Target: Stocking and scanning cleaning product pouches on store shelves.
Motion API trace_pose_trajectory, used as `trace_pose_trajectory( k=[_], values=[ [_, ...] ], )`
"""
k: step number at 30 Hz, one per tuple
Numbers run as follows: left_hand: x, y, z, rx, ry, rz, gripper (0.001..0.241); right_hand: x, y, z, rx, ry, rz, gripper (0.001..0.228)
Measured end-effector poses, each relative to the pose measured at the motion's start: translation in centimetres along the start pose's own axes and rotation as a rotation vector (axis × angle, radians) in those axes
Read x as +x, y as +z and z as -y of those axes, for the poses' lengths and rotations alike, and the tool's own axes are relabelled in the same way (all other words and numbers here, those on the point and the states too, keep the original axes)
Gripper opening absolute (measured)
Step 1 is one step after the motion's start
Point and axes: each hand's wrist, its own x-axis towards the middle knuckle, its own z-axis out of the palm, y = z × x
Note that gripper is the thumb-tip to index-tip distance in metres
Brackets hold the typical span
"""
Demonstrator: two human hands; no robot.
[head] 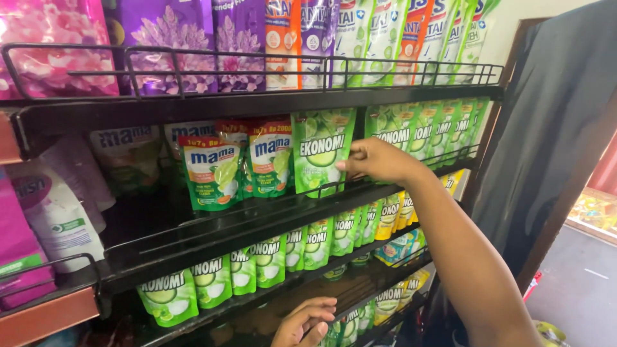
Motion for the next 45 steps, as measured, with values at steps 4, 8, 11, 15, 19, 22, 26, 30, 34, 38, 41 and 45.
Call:
trace_pose_trajectory(
  k=[4,8,11,15,19,22,26,30,34,38,41,45],
  values=[
    [0.4,0.7,1.5,0.014,0.002,-0.017,0.021,-1.0,0.5,-0.6,-0.178,-0.145,-0.049,0.035],
    [0.9,1.4,0.1,0.023,-0.038,0.015,0.022,-2.6,1.3,-1.3,-0.36,-0.162,-0.292,0.031],
    [1.6,1.2,-0.6,0.023,-0.01,0.05,0.022,-4.4,1.9,-1.0,-0.415,-0.131,-0.46,0.029],
    [2.1,1.5,-1.2,0.012,0.026,0.074,0.022,-5.2,1.8,-1.9,-0.399,-0.129,-0.604,0.029],
    [2.1,1.5,-0.2,0.032,0.019,0.113,0.023,-4.2,0.8,-5.3,-0.324,-0.22,-0.717,0.029],
    [2.0,1.5,0.2,0.036,-0.016,0.128,0.024,-4.0,0.4,-6.0,-0.336,-0.238,-0.767,0.027],
    [1.6,1.5,0.3,0.05,-0.031,0.107,0.025,-4.5,0.7,-5.4,-0.323,-0.185,-0.793,0.025],
    [1.2,1.4,0.8,0.057,-0.014,0.103,0.025,-4.7,0.9,-5.4,-0.318,-0.196,-0.813,0.023],
    [1.0,1.1,0.7,0.093,-0.044,0.111,0.024,-4.9,0.9,-5.4,-0.343,-0.217,-0.835,0.021],
    [0.7,1.2,0.0,0.096,-0.059,0.107,0.026,-5.1,1.1,-5.1,-0.356,-0.236,-0.851,0.021],
    [0.4,1.2,-0.4,0.078,-0.115,0.08,0.026,-5.1,1.2,-5.5,-0.341,-0.239,-0.86,0.02],
    [0.2,1.4,-0.7,0.076,-0.136,0.072,0.027,-5.1,1.0,-5.7,-0.328,-0.256,-0.86,0.02]
  ],
)
